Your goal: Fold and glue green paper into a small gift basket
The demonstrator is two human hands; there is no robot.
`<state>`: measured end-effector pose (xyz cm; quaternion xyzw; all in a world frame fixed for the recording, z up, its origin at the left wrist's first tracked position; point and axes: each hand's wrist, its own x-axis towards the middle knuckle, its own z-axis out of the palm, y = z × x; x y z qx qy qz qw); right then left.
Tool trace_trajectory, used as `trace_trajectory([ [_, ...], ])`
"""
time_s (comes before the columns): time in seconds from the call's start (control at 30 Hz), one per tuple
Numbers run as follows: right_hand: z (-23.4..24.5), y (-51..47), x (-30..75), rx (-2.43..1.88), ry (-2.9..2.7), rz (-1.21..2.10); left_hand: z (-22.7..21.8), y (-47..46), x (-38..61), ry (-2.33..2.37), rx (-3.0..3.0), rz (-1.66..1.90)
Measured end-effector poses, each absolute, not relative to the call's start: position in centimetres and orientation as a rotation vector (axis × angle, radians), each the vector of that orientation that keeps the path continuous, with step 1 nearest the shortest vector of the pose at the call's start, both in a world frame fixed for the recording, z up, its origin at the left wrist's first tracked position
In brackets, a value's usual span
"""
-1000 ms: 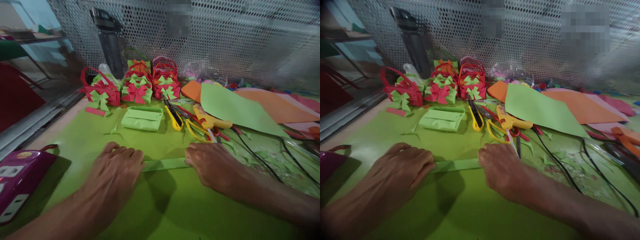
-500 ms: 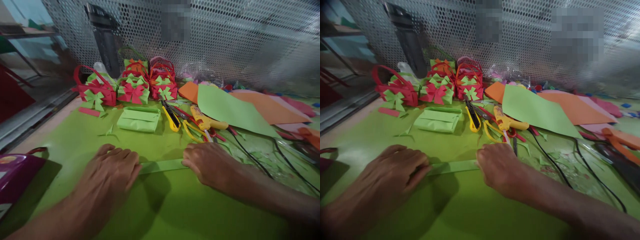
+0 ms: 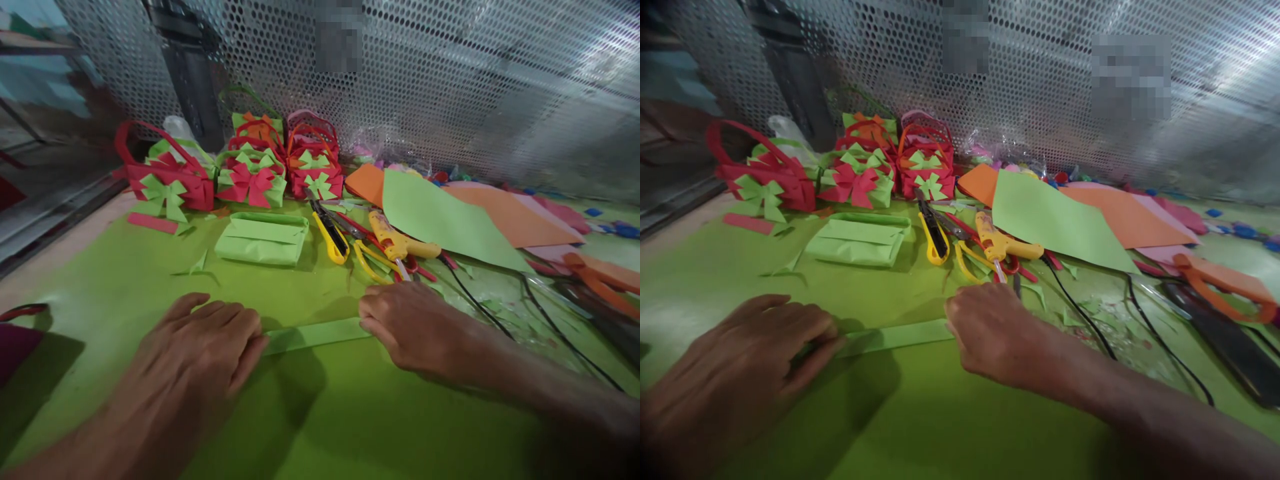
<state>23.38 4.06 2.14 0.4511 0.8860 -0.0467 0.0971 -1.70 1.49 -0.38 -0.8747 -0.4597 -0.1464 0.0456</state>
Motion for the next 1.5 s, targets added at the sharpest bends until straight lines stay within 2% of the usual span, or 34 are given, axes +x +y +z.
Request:
trace_trajectory([
  [0.13, 2.0, 4.1, 23.4, 1.311, 2.609, -0.082, -0.1, 1.5, -1.5, -1.476, -2.666, -0.368],
  [0.4, 2.2, 4.5, 22.9, 1.354, 2.516, -0.193, 0.2, 1.2, -1.3, -1.677, -2.67, -0.2],
  [1.1, 2.7, 4.2, 22.6, 1.37, 2.468, -0.13, 0.3, 1.3, -1.0, -1.622, -2.625, -0.097],
  [1.23, 3.0, 2.7, 22.1, 1.422, 2.57, 0.116, 0.4, 0.9, -1.1, -1.376, -2.574, -0.042],
  [1.37, 2.7, 0.9, 21.2, 1.132, 2.744, 0.433, 0.7, 0.4, -0.6, -1.148, -2.49, 0.039],
  [1.5, 1.7, 0.1, 20.8, 0.92, 2.763, 0.578, 0.5, 0.5, -0.5, -1.022, -2.51, 0.036],
])
